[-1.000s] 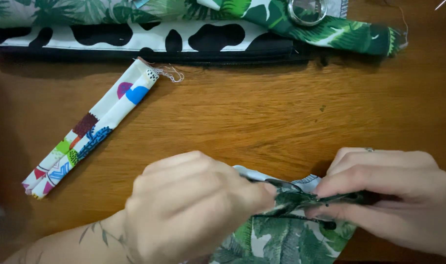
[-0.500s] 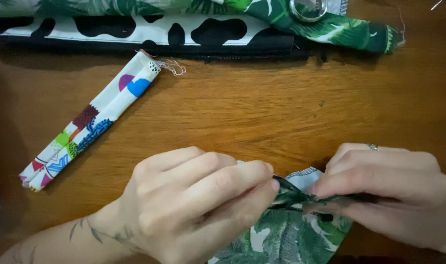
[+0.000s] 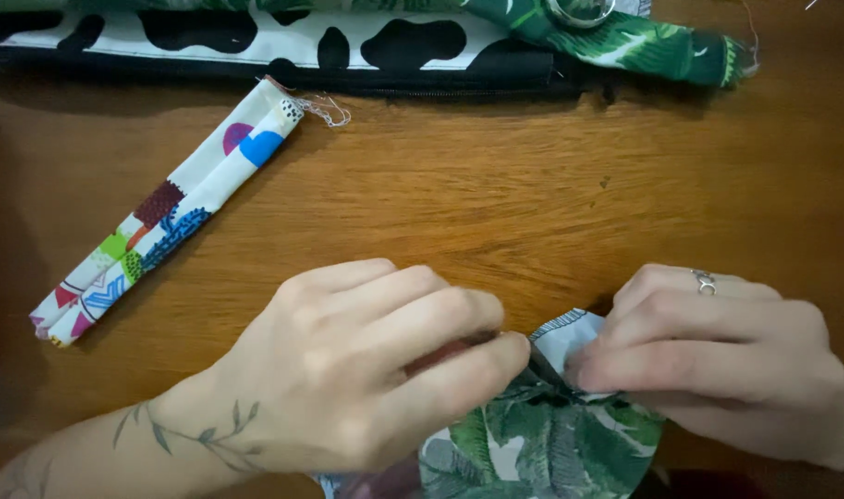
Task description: Assembling a fabric pouch by aligning edges, trimming excess zipper tape with scissors, and folding the material.
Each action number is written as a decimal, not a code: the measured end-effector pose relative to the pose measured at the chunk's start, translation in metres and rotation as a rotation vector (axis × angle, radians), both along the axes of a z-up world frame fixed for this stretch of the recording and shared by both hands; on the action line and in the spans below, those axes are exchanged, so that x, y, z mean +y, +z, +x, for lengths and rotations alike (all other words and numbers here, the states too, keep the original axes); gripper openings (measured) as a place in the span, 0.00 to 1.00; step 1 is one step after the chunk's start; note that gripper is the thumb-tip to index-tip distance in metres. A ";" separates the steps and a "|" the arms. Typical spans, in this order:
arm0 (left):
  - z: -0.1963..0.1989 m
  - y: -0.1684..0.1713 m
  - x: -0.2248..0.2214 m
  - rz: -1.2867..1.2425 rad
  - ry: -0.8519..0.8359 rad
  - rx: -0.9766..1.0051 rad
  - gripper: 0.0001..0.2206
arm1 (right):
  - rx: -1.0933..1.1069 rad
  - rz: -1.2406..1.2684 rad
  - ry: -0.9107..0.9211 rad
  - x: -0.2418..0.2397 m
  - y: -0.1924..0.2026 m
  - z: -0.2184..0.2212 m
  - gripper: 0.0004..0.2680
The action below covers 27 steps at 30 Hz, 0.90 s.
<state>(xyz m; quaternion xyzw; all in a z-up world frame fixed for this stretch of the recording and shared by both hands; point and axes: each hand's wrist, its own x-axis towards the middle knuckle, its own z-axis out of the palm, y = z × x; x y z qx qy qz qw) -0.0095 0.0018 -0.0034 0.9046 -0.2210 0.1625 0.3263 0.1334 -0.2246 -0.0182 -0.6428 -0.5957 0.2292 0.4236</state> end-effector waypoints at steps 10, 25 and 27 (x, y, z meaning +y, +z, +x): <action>-0.001 -0.007 0.002 0.013 -0.159 0.261 0.05 | -0.067 0.001 0.078 0.003 0.001 -0.003 0.07; -0.009 0.019 -0.001 -0.407 -0.045 0.317 0.32 | -0.100 -0.058 -0.078 -0.007 -0.005 -0.008 0.05; -0.012 0.017 -0.005 -0.360 -0.010 0.299 0.31 | -0.085 -0.082 -0.091 -0.008 -0.002 -0.009 0.05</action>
